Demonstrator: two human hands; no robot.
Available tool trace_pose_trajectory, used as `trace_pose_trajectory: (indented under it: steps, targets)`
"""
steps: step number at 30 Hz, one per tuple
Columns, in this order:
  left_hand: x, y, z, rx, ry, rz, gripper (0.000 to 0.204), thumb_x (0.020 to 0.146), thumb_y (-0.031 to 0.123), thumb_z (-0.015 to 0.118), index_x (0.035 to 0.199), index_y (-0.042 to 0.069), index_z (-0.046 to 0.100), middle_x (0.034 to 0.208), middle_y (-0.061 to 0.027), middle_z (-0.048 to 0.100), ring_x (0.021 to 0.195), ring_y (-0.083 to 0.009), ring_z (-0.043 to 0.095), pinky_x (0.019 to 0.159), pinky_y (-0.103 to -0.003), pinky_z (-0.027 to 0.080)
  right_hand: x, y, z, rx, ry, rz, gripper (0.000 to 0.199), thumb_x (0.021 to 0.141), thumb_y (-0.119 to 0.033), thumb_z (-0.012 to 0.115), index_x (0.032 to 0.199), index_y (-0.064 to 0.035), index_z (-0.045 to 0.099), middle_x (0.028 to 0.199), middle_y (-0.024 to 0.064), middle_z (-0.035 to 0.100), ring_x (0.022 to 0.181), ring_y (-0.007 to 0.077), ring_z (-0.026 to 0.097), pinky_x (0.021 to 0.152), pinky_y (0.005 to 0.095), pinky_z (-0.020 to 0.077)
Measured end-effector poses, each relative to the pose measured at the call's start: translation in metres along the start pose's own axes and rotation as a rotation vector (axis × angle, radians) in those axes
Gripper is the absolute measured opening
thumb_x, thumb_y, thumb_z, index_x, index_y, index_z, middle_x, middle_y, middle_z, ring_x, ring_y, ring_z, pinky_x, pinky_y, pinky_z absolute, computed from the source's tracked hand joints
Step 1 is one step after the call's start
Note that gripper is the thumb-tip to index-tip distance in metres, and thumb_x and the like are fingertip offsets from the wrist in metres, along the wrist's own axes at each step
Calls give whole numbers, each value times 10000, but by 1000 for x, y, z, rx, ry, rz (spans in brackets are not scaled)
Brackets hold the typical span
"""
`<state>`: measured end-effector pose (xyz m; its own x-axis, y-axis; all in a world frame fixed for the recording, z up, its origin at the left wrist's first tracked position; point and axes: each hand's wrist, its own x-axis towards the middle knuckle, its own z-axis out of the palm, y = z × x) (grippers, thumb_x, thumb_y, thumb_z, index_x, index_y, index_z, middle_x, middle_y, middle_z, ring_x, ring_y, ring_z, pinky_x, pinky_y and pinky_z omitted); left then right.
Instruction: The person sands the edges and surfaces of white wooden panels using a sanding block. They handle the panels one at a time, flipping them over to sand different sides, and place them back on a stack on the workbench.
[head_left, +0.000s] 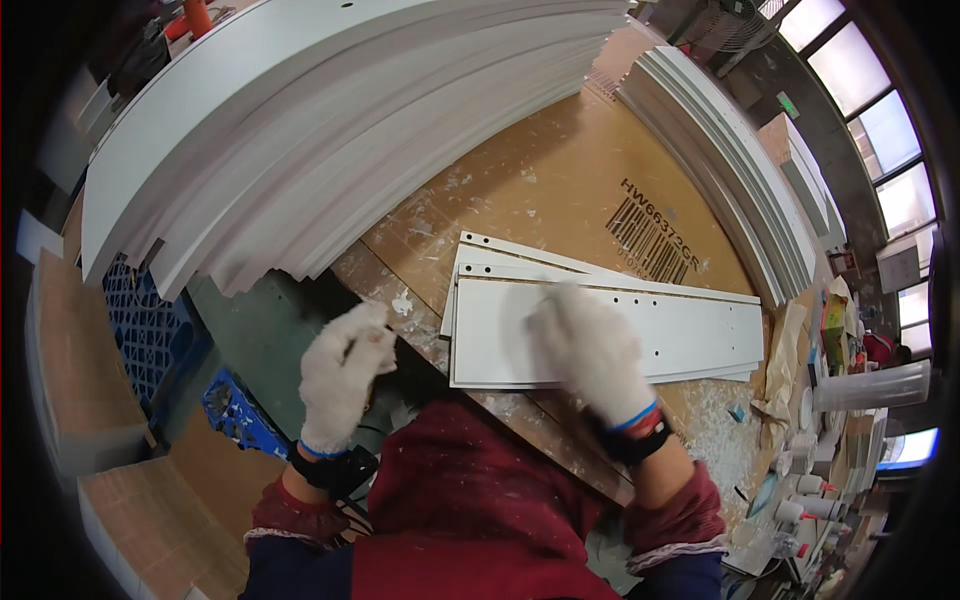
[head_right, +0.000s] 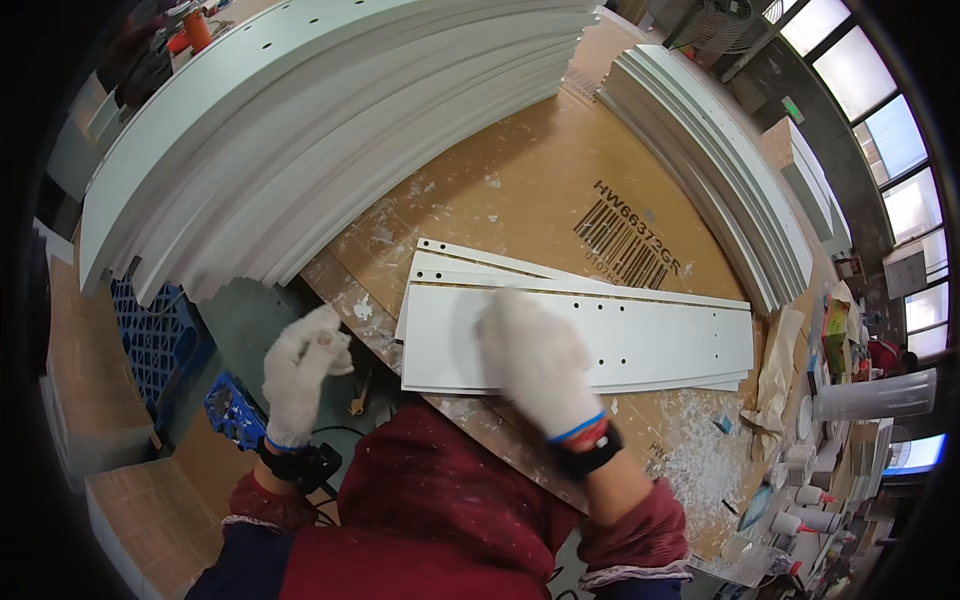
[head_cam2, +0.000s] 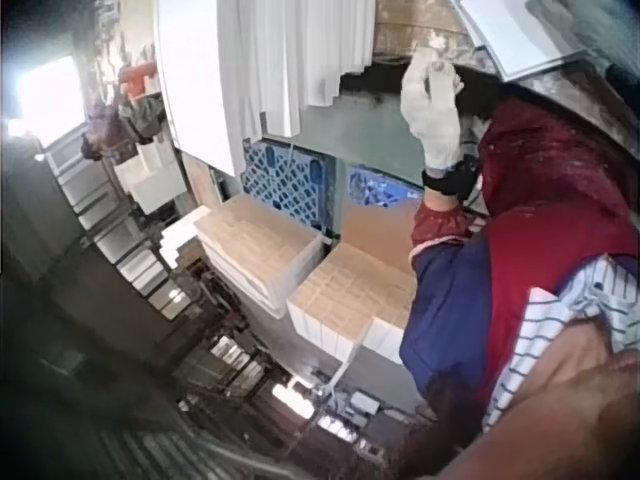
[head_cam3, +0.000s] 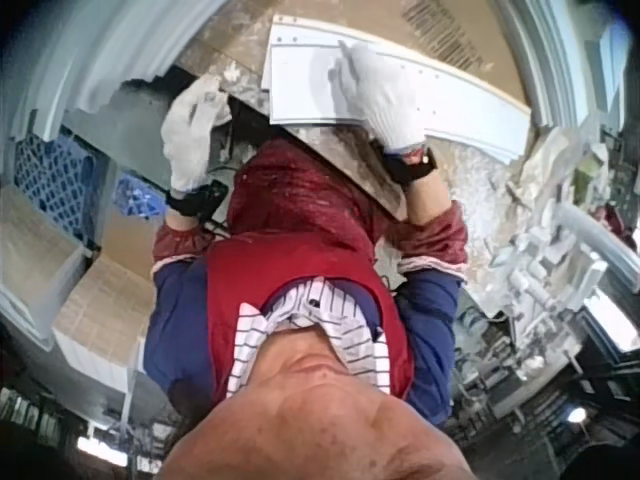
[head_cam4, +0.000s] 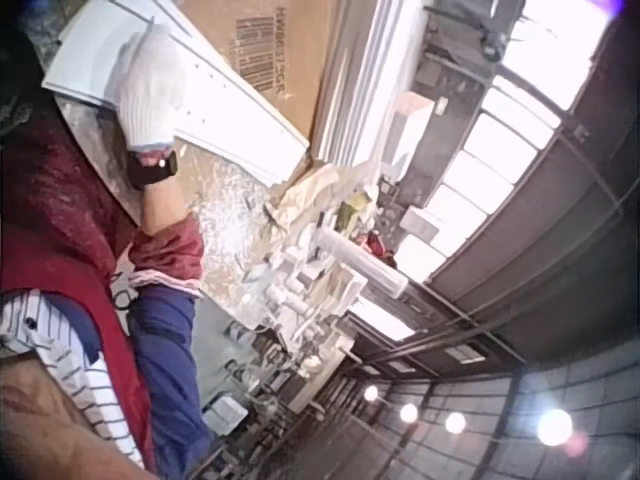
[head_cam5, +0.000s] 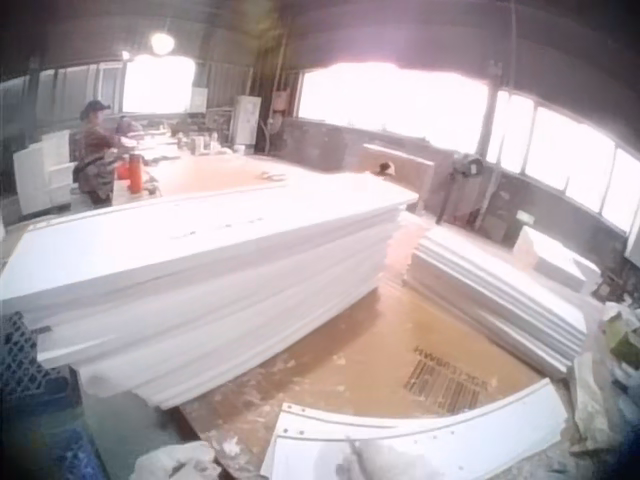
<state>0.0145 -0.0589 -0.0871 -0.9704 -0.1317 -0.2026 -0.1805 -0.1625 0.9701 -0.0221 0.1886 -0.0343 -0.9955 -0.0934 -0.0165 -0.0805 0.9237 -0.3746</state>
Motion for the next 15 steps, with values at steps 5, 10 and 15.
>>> trace_pose_trajectory:
  steps: [5, 10, 15]
  targets:
    - [-15, -15, 18, 409, -196, 198, 291, 828, 154, 702, 1101, 60, 660, 860, -83, 648, 752, -149, 631, 703, -282, 497, 44, 16, -23, -366, -192, 190, 180, 873, -170, 537, 945, -12, 583, 888, 230, 677, 870, 392, 676, 709, 471, 543]
    - [-21, -1, 27, 537, -278, 130, 286, 800, 163, 722, 1066, 73, 671, 827, -68, 632, 721, -147, 621, 674, -281, 492, 55, -50, 20, -323, -197, -152, 159, 805, -95, 617, 940, -10, 622, 888, 209, 689, 782, 320, 708, 585, 420, 564]
    - [-15, -26, 19, 698, -295, 248, 276, 781, 146, 715, 1027, 31, 667, 838, -64, 628, 712, -156, 627, 681, -293, 497, 47, -110, 48, -113, -457, -421, 159, 849, -135, 559, 942, -6, 568, 823, 190, 657, 796, 389, 665, 650, 480, 536]
